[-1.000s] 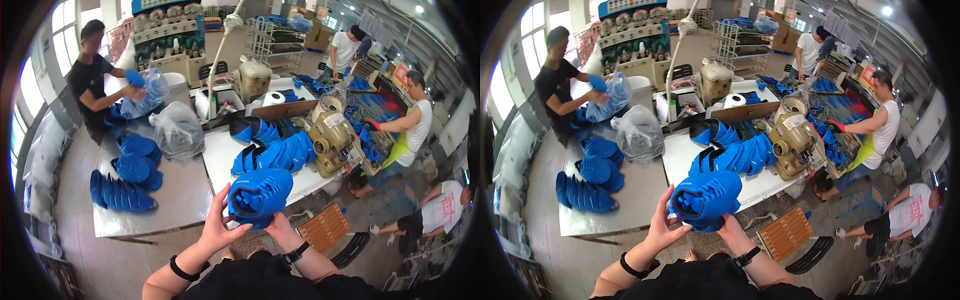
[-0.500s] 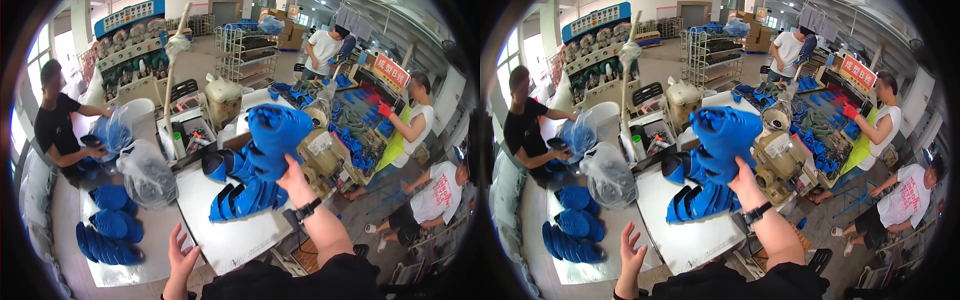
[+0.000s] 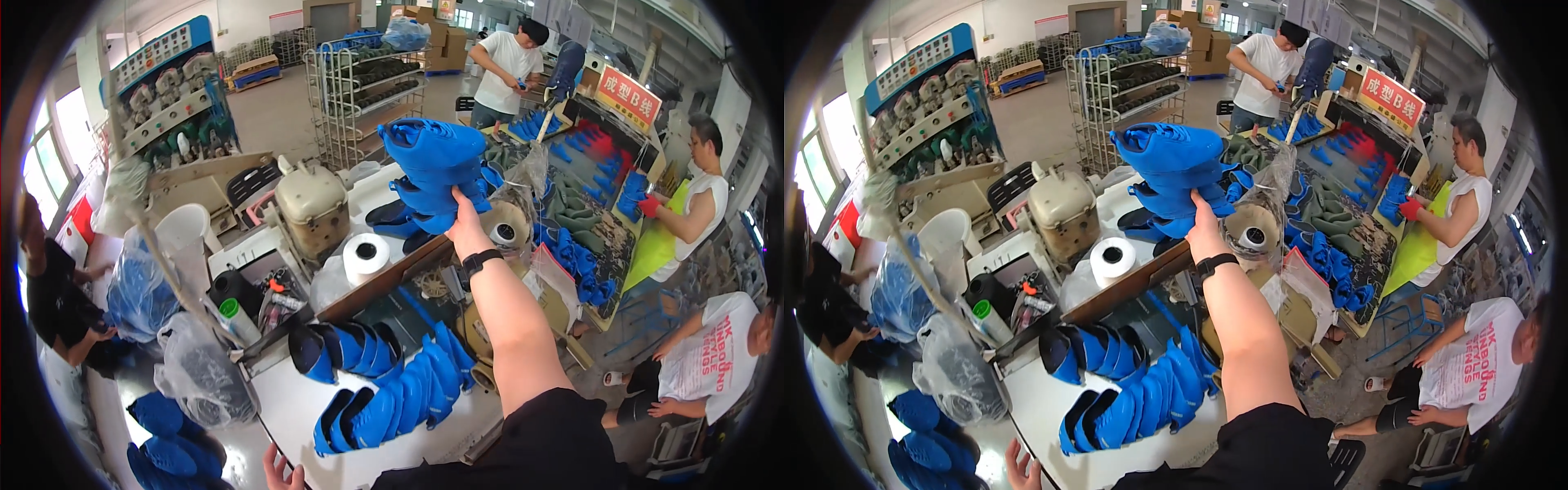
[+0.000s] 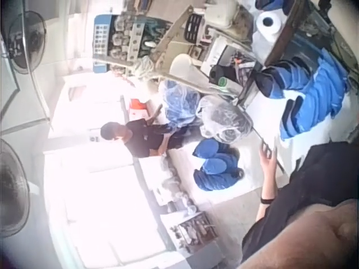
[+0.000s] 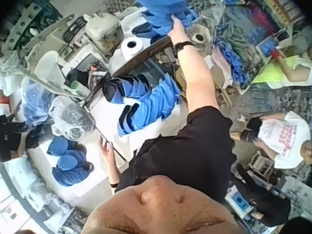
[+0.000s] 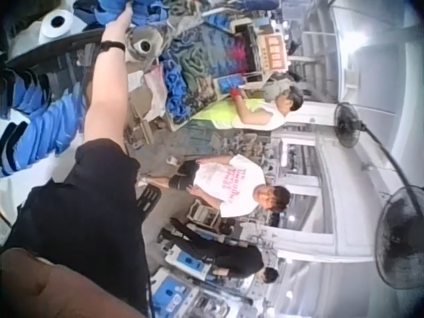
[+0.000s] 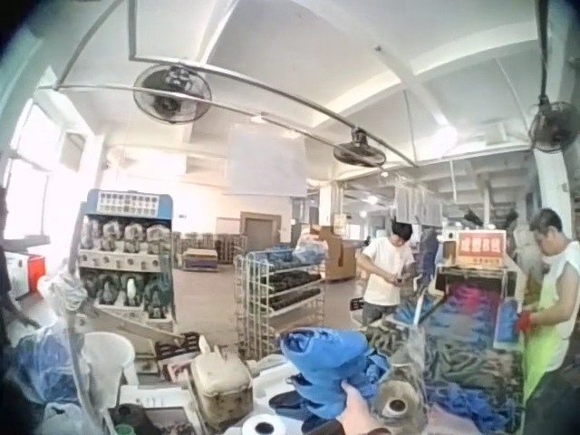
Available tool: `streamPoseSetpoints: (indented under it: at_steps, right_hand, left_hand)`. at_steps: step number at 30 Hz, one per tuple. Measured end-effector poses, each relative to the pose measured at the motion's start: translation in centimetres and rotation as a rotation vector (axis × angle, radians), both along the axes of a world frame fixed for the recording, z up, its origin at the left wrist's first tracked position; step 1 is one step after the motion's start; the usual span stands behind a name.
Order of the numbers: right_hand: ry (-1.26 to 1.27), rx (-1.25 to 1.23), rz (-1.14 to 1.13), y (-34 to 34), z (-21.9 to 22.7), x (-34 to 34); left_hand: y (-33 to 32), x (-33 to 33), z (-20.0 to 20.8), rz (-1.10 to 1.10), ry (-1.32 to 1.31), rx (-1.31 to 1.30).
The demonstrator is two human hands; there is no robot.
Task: Operate an industrial shoe-making machine to mold or press blue footwear components, then organize the processed parts on a work table.
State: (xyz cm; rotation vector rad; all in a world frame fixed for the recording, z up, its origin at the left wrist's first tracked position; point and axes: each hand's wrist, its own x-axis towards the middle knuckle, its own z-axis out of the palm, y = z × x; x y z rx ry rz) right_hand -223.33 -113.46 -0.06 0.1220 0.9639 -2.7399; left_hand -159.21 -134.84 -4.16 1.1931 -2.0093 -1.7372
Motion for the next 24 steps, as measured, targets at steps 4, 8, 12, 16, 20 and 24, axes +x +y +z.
streamPoseSetpoints:
  at_steps: [4, 8, 12, 16, 20, 24]
  right_hand:
    - [0.019, 0.297, -0.375, 2.7, -2.9, -7.4]
    - [0.035, 0.925, -0.549, 4.0, -3.9, -10.4]
    - [0.279, 1.524, -0.366, 0.2, -2.9, -8.5]
    - [0.460, 1.847, -0.189, 0.5, -4.5, -8.6]
    - [0.432, 2.028, -0.004, -0.8, -6.9, -9.8]
    - [0.364, 2.058, 0.057, -1.1, -7.8, -10.7]
  left_hand:
    - [-0.2, -2.2, -1.1, 0.042, -0.048, 0.023]
    - [-0.4, -3.4, -2.7, 0.067, -0.159, 0.003]
    - [-1.5, -1.6, -6.0, 0.038, -0.314, -0.084]
    - [-1.5, -4.6, -4.1, -0.028, -0.434, -0.091]
    - [-1.6, -5.7, -4.2, -0.032, -0.448, -0.076]
    - [-1.4, -5.5, -4.5, -0.038, -0.442, -0.098]
